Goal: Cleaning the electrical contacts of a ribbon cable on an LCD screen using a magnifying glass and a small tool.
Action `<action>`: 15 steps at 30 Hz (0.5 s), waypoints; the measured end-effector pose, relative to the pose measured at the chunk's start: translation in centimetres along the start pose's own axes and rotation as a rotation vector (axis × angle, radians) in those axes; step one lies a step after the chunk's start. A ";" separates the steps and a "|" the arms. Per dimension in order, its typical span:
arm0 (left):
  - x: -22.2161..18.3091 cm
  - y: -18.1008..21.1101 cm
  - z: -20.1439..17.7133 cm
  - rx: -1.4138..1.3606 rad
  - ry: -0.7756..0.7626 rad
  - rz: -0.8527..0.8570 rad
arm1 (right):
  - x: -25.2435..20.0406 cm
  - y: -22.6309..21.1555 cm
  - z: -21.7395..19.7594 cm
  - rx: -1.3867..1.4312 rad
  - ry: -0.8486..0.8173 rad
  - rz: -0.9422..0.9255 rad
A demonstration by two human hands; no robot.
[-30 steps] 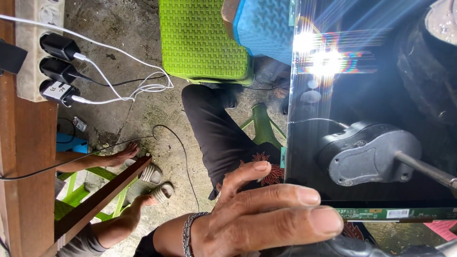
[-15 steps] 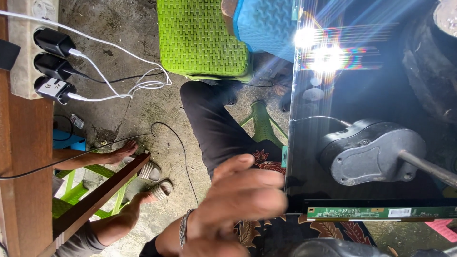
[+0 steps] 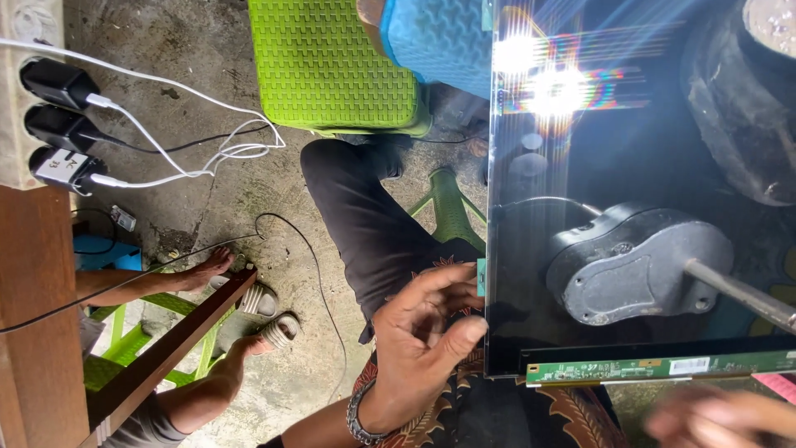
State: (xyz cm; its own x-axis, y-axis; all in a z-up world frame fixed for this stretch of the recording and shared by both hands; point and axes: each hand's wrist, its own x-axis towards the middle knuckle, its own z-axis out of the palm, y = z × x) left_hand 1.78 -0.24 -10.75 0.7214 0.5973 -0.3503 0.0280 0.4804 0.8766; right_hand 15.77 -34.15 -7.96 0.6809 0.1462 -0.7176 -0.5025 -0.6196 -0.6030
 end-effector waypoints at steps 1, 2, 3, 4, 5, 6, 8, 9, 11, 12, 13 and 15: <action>0.0 -0.2 0.2 -0.006 0.031 -0.004 | -1.4 -1.9 3.8 0.001 0.001 0.011; 0.0 -0.2 0.2 -0.008 0.031 -0.007 | -0.6 -3.0 4.1 -0.001 0.003 0.014; -0.1 -0.2 0.2 0.009 0.031 0.018 | 0.2 -4.1 4.5 -0.224 -0.300 -0.056; -0.1 -0.2 0.2 0.026 0.031 0.043 | 0.9 -5.3 4.9 -0.449 -0.601 -0.125; -0.1 -0.1 0.2 0.025 0.033 0.045 | 0.1 -8.5 8.1 -0.451 -0.601 -0.127; 0.0 -0.1 0.2 0.012 0.037 0.026 | -0.8 -11.8 11.4 -0.513 -0.359 -0.588; 0.0 -0.3 0.2 -0.004 0.038 0.008 | -2.4 -15.7 16.0 -0.553 -0.080 -1.034; -0.1 -0.4 0.2 -0.014 0.045 0.010 | -3.3 -16.3 17.5 -0.419 0.067 -0.859; -0.2 -0.6 0.3 -0.025 0.050 0.013 | -3.8 -16.9 18.6 -0.285 0.211 -0.682; -0.2 -0.7 0.4 -0.033 0.062 -0.008 | -3.5 -16.8 18.4 -0.331 0.186 -0.761; -0.2 -0.7 0.4 -0.040 0.077 -0.031 | -3.3 -16.7 18.2 -0.378 0.157 -0.837; -0.2 -0.6 0.5 -0.033 0.087 -0.049 | -3.1 -16.2 17.5 -0.420 0.098 -0.850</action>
State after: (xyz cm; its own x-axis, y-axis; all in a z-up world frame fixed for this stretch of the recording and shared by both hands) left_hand 1.94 -0.95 -11.10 0.6568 0.6253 -0.4215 0.0383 0.5306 0.8468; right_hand 12.51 -11.01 -2.07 0.7815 0.6217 -0.0529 0.4006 -0.5648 -0.7215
